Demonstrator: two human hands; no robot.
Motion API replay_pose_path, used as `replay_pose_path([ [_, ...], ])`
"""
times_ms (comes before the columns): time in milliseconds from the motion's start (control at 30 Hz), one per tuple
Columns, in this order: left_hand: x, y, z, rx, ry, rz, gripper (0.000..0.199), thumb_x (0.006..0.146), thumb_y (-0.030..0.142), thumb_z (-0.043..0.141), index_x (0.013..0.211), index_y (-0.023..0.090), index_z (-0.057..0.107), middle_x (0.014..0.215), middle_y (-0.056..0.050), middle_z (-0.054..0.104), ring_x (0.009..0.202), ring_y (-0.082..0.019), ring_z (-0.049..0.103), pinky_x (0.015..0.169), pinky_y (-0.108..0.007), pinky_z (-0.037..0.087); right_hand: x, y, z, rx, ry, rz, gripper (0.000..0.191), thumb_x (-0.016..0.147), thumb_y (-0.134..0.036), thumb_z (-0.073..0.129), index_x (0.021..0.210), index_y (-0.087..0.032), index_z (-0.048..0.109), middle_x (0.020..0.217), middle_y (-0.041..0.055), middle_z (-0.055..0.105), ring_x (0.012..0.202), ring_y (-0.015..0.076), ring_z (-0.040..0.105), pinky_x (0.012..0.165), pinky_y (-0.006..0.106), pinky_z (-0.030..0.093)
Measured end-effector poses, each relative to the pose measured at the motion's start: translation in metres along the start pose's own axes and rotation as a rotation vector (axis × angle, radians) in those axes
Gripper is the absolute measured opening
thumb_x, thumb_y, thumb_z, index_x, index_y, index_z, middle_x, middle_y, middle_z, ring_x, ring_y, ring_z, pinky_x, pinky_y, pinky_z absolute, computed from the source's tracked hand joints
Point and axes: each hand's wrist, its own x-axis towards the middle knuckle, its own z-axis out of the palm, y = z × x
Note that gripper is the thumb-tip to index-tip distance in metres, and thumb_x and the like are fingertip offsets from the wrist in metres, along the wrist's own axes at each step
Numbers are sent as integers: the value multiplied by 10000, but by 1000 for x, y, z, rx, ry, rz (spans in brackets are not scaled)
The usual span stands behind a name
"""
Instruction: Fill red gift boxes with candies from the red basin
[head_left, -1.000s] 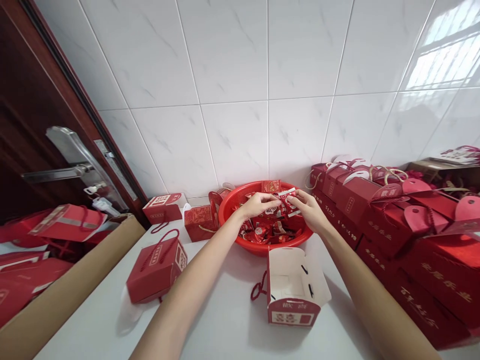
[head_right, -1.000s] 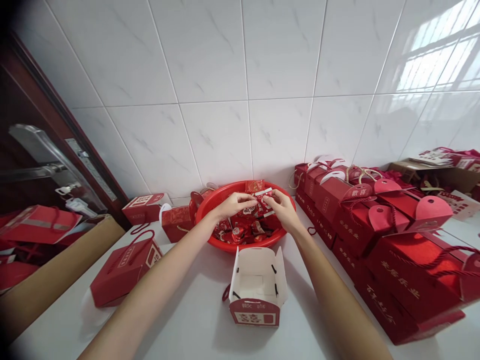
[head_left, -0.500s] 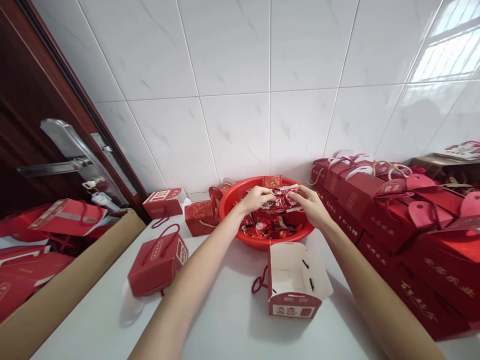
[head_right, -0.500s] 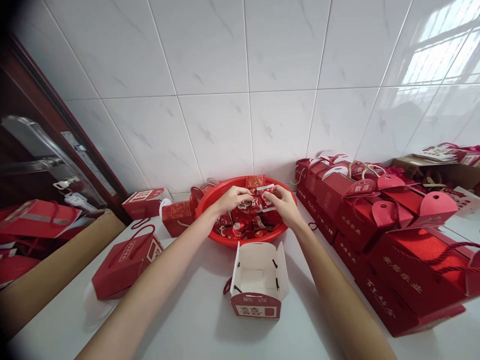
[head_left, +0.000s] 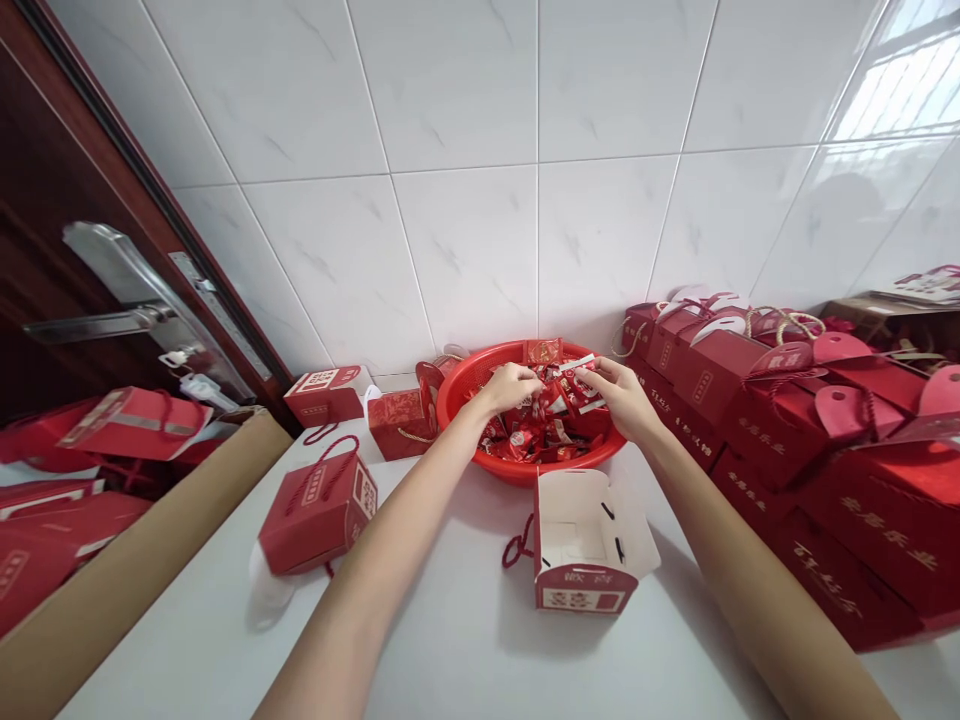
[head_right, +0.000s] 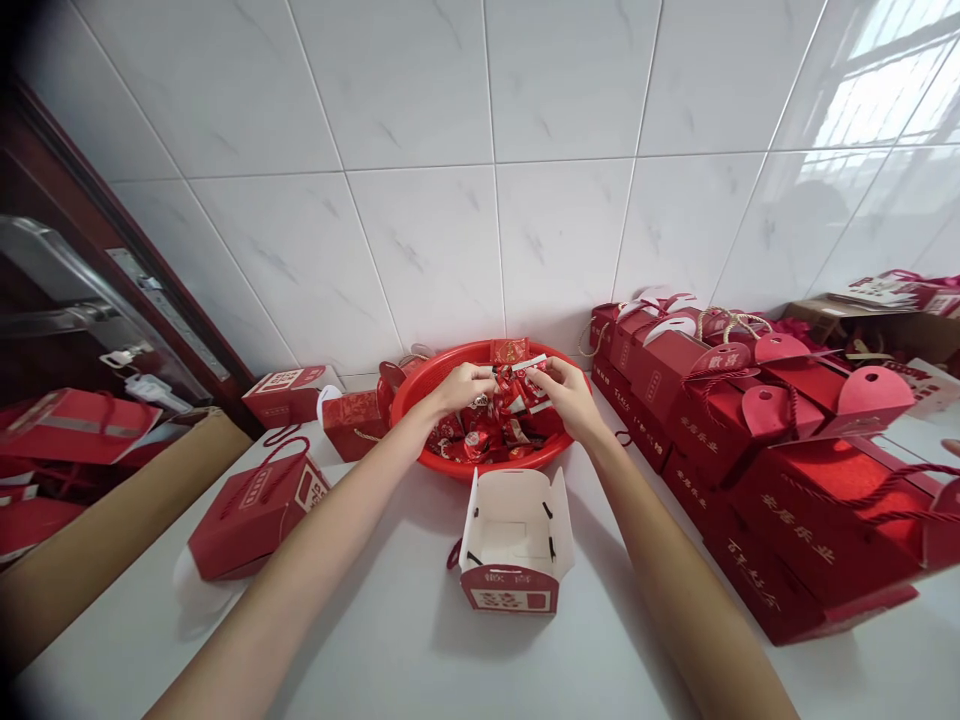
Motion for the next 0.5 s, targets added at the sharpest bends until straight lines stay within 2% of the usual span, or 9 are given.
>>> replay_pose_path([
  [100, 1, -2, 1, 87, 13, -6, 163, 688, 194, 522, 603, 167, 658, 686, 1, 681, 706, -162, 599, 710, -263, 440, 0, -1, 1, 12, -7, 4, 437, 582, -564, 861, 798, -218, 705, 810, 20, 740, 739, 193, 671, 671, 298, 550],
  [233, 3, -4, 2, 85, 27, -19, 285, 696, 137, 453, 730, 174, 733, 842, -23, 755, 801, -167, 664, 753, -248, 479, 0, -1, 1, 18, -9, 0, 418, 591, -553, 857, 793, -223, 699, 827, 23, 741, 742, 198, 670, 692, 317, 550],
  [333, 3, -4, 1, 111, 59, -28, 300, 689, 126, 445, 727, 171, 739, 756, -19, 736, 722, -160, 650, 699, -246, 468, 0, -1, 1, 14, -1, 4, 415, 588, -551, 857, 777, -220, 693, 812, 21, 735, 729, 194, 665, 681, 314, 545],
  [500, 2, -7, 0, 226, 179, -62, 235, 683, 142, 466, 587, 164, 679, 599, -9, 661, 606, -160, 584, 647, -268, 444, 1, 0, 1, 29, -3, 8, 426, 594, -544, 855, 823, -218, 706, 850, 29, 748, 761, 206, 682, 700, 322, 557],
])
